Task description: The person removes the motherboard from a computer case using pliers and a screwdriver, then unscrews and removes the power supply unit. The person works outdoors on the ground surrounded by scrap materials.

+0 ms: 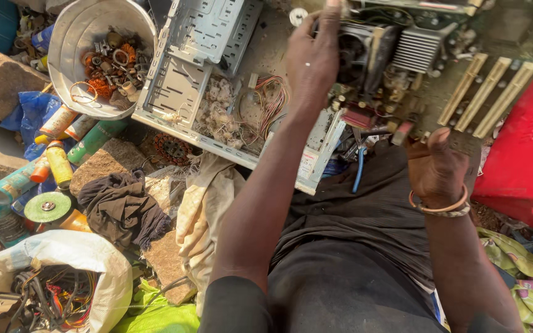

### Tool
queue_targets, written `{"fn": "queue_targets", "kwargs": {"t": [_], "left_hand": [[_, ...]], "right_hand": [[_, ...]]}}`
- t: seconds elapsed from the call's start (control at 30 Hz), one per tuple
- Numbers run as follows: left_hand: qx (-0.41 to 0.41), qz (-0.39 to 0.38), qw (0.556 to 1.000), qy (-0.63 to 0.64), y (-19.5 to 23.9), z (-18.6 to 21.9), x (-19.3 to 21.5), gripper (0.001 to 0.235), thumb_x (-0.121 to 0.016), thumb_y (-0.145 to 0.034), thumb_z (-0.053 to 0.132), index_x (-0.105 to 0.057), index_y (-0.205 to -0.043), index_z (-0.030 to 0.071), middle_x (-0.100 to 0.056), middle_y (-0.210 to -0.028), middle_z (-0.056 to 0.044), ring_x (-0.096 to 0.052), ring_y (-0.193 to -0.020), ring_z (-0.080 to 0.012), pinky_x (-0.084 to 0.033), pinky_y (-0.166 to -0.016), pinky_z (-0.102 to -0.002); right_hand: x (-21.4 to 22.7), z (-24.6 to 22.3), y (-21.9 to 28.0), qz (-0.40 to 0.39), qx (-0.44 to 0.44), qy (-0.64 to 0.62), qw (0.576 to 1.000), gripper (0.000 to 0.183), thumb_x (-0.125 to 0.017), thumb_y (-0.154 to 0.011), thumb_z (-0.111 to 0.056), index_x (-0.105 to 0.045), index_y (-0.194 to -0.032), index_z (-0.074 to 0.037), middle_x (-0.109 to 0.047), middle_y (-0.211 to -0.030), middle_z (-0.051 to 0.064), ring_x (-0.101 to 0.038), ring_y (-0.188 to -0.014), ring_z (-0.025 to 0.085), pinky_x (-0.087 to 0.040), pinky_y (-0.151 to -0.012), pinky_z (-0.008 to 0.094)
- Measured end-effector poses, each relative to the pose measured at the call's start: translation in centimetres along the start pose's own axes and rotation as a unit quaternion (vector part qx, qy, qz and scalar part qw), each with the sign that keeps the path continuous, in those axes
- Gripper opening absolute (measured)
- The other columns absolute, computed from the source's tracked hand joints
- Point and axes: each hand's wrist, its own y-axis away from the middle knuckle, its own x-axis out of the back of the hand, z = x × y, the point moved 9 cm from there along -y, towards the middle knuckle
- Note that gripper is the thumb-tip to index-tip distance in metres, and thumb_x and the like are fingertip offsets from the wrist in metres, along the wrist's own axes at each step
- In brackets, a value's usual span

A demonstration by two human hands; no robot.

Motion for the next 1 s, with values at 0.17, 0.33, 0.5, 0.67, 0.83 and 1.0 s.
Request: {"fn": "queue_targets", "kwargs": {"t": [0.17,0.33,0.5,0.67,0.83,1.0], "left_hand": [[0.029,-0.14,0.99,-0.02,1.4,-0.3,-10.4,0.088,-0.043,-0.097,0.073,-0.046,-0.153,0.006,-0.054,-0.144,-0.028,-0.053,-0.132,-0.0421,-0.045,-0.102,-0.057],[0.047,-0.152,0.967,-0.198,0.1,-3.6,-3.0,0.08,-0.046,-0.092,0.07,-0.056,-0.145,0.011,-0.059,-0.147,-0.015,-0.059,-0.132,-0.031,-0.047,-0.107,-0.051],[0.072,-0.109,0.826,-0.548,0.3,-10.9,9.8,0.069,-0.063,-0.098,0.066,-0.068,-0.121,0.001,-0.072,-0.124,-0.022,-0.069,-0.117,-0.0353,-0.054,-0.102,-0.049],[0.233,-0.187,0.881,-0.366,2.1,-20.3,11.6,0.08,-0.085,-0.068,0.053,-0.059,-0.123,0.001,-0.07,-0.12,-0.025,-0.069,-0.114,-0.0368,-0.054,-0.096,-0.046],[0.132,-0.158,0.871,-0.447,1.4,-20.9,10.7,0.078,-0.091,-0.065,0.031,-0.052,-0.123,-0.002,-0.068,-0.111,-0.028,-0.066,-0.107,-0.0418,-0.052,-0.093,-0.048],[0.113,-0.052,0.873,-0.472,0.4,-19.5,13.8,0.022,-0.068,-0.091,0.017,-0.064,-0.11,0.008,-0.073,-0.098,-0.017,-0.071,-0.088,-0.0321,-0.055,-0.081,-0.05]], "right_hand": [[5.3,-4.9,-2.7,0.096,0.007,-0.025,0.995,0.069,-0.077,-0.106,-0.041,-0.045,-0.158,-0.008,-0.061,-0.145,0.009,-0.064,-0.132,0.025,-0.059,-0.106,0.043],[10.6,-3.2,-10.6,0.189,-0.086,-0.129,0.97,0.086,-0.086,-0.095,-0.041,-0.041,-0.154,0.003,-0.067,-0.143,0.022,-0.07,-0.136,0.033,-0.058,-0.114,0.046],[13.1,1.3,-10.4,0.237,-0.144,0.052,0.959,0.06,-0.081,-0.097,-0.029,-0.049,-0.139,0.0,-0.066,-0.127,0.021,-0.066,-0.115,0.032,-0.058,-0.102,0.044],[5.9,8.9,-4.2,0.091,-0.223,0.08,0.967,0.041,-0.077,-0.092,-0.014,-0.063,-0.128,0.0,-0.067,-0.126,0.018,-0.07,-0.114,0.026,-0.061,-0.099,0.039],[0.5,13.1,1.5,0.02,-0.237,0.266,0.934,0.064,-0.075,-0.092,-0.033,-0.055,-0.141,0.003,-0.065,-0.133,0.018,-0.064,-0.12,0.025,-0.055,-0.1,0.038],[-1.9,16.0,4.3,-0.025,-0.269,0.316,0.909,0.07,-0.062,-0.096,-0.048,-0.055,-0.142,0.004,-0.066,-0.135,0.019,-0.061,-0.126,0.027,-0.046,-0.108,0.04]]}}
